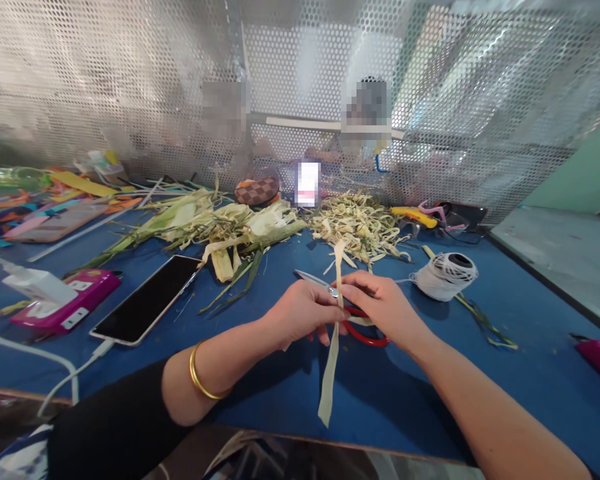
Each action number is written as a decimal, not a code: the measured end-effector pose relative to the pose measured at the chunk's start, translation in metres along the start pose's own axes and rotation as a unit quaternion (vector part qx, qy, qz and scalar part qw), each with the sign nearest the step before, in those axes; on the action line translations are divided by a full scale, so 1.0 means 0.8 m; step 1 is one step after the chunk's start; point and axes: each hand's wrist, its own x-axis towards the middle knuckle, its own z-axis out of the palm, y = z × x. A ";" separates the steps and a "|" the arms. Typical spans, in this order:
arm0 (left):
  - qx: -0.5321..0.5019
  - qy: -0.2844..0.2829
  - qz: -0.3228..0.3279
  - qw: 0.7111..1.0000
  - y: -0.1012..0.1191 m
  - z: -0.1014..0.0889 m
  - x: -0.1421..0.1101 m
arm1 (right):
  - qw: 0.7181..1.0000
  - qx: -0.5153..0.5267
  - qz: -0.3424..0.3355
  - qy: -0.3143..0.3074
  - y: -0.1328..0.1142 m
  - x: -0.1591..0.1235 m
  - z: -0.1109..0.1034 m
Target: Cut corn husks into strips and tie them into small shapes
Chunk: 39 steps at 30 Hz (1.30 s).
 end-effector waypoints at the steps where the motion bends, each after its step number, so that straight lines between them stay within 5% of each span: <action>1: 0.013 -0.020 -0.003 1.000 -0.001 0.002 0.000 | 0.999 0.036 0.025 -0.019 -0.001 0.000 0.002; 5: 0.035 -0.053 -0.029 0.998 -0.003 0.007 0.000 | 0.991 0.115 0.059 -0.037 -0.003 -0.002 0.012; 10: 0.018 -0.064 -0.076 0.995 -0.006 0.006 0.004 | 0.993 0.062 0.003 0.105 -0.005 -0.005 0.008; 15: -0.080 0.036 -0.091 0.992 -0.005 0.004 0.010 | 0.966 -0.106 -0.120 0.204 -0.008 -0.017 0.008; 22: -0.233 0.140 -0.080 0.959 -0.004 0.003 0.014 | 0.885 -0.294 -0.327 0.154 -0.007 -0.026 0.034; 39: -0.343 0.089 -0.066 0.933 0.000 -0.006 0.012 | 0.874 -0.335 -0.303 0.179 -0.002 -0.020 0.029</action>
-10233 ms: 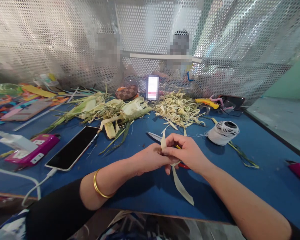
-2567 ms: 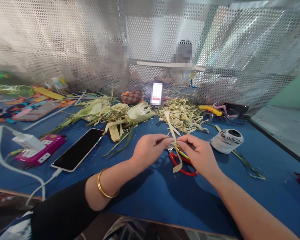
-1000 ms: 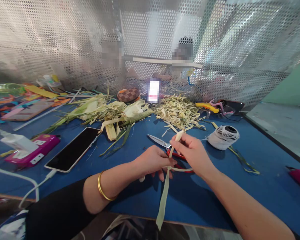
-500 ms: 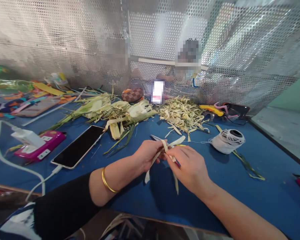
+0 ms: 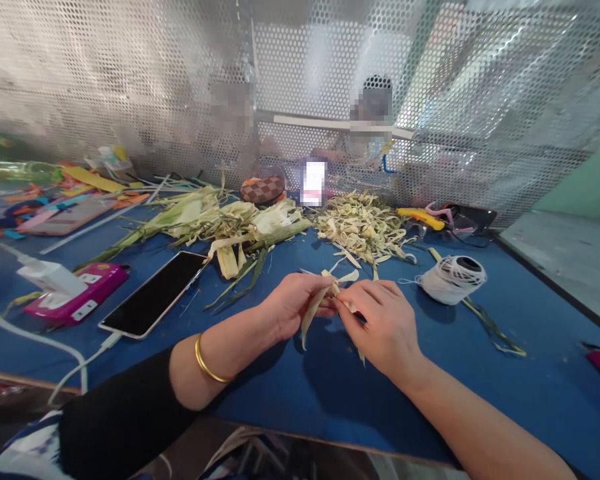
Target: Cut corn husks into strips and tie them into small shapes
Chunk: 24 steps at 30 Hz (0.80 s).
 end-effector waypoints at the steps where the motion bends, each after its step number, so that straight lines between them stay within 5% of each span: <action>1: 0.005 -0.001 0.007 1.000 -0.002 0.000 0.001 | 1.000 0.001 -0.004 -0.005 0.000 0.000 0.001; 10: 0.024 -0.009 0.064 0.998 -0.011 -0.005 0.004 | 0.993 0.052 -0.042 -0.094 -0.009 0.003 -0.003; 14: 0.054 -0.013 0.060 0.997 -0.015 -0.003 0.003 | 0.982 -0.028 -0.108 -0.154 -0.011 0.002 0.006; 19: 0.087 -0.010 0.056 0.995 -0.014 0.000 0.000 | 0.978 -0.070 -0.137 -0.142 -0.009 -0.001 0.013; 22: 0.095 -0.015 0.052 0.994 -0.010 -0.001 -0.001 | 0.994 0.021 -0.066 -0.090 -0.004 -0.001 0.010; 24: 0.091 -0.026 0.043 0.995 -0.006 -0.002 -0.001 | 0.993 0.102 0.056 -0.037 0.002 0.000 0.007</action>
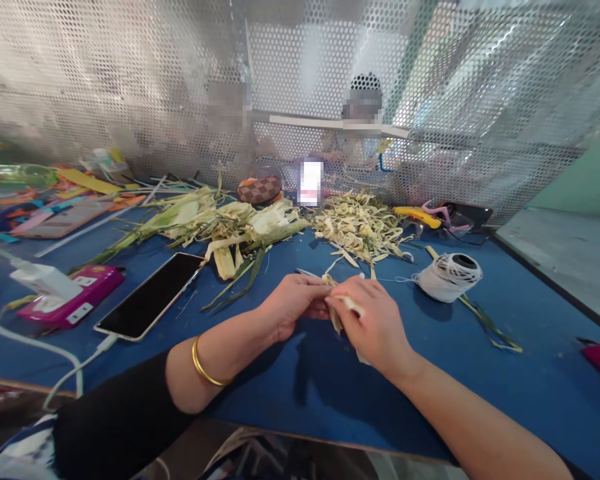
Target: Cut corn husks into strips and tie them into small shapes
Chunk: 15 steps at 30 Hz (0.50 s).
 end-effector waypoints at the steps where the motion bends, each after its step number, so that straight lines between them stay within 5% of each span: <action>1: -0.001 -0.004 -0.004 1.000 0.001 -0.001 0.000 | 0.997 0.039 0.069 0.025 0.003 0.001 -0.001; 4: -0.007 -0.010 -0.012 1.000 0.003 -0.002 0.002 | 0.963 0.119 0.240 0.042 0.009 0.002 -0.003; 7: -0.017 -0.011 -0.015 1.000 0.003 -0.003 0.002 | 0.940 0.150 0.307 0.016 0.012 0.004 0.000; 12: -0.014 -0.005 -0.004 1.000 0.003 -0.004 0.002 | 0.928 0.162 0.335 -0.022 0.016 0.004 0.005; 15: -0.022 0.030 -0.020 0.999 0.005 -0.005 0.004 | 0.964 0.089 0.249 0.018 0.022 0.003 0.003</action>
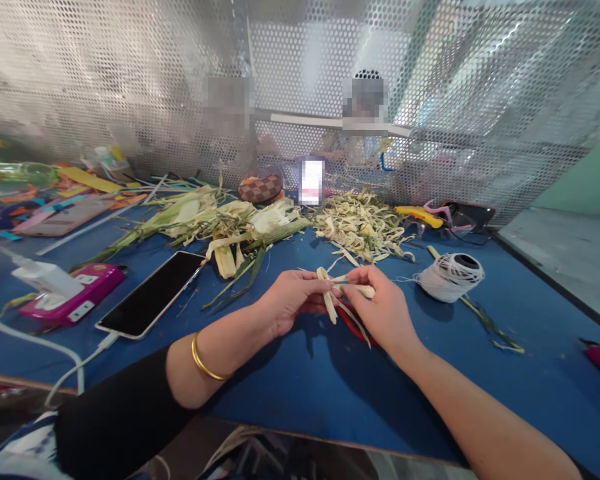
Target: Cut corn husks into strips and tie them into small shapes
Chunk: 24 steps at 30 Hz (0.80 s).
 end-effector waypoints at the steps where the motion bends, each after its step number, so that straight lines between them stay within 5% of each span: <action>1: -0.012 0.011 -0.007 1.000 0.001 0.000 0.001 | 0.997 -0.037 -0.064 0.023 0.001 0.001 -0.003; 6: -0.104 0.040 -0.056 0.992 0.007 -0.004 0.007 | 0.897 -0.201 -0.392 0.020 -0.004 0.009 -0.026; 9: -0.128 0.031 -0.078 0.988 0.007 -0.006 0.010 | 0.844 -0.242 -0.478 -0.034 -0.012 0.009 -0.030; 12: -0.109 0.017 -0.077 0.991 0.006 -0.005 0.010 | 0.822 -0.260 -0.500 -0.082 -0.016 0.006 -0.025; 16: -0.049 0.021 -0.046 0.998 0.006 -0.002 0.005 | 0.870 -0.178 -0.453 -0.074 -0.013 0.004 -0.021; 20: 0.019 0.017 0.020 0.999 0.005 0.000 0.004 | 0.950 -0.047 -0.306 -0.039 -0.007 0.006 -0.021; 24: 0.125 -0.005 0.086 0.988 -0.001 0.002 0.001 | 0.982 -0.019 -0.188 -0.012 -0.001 0.006 -0.016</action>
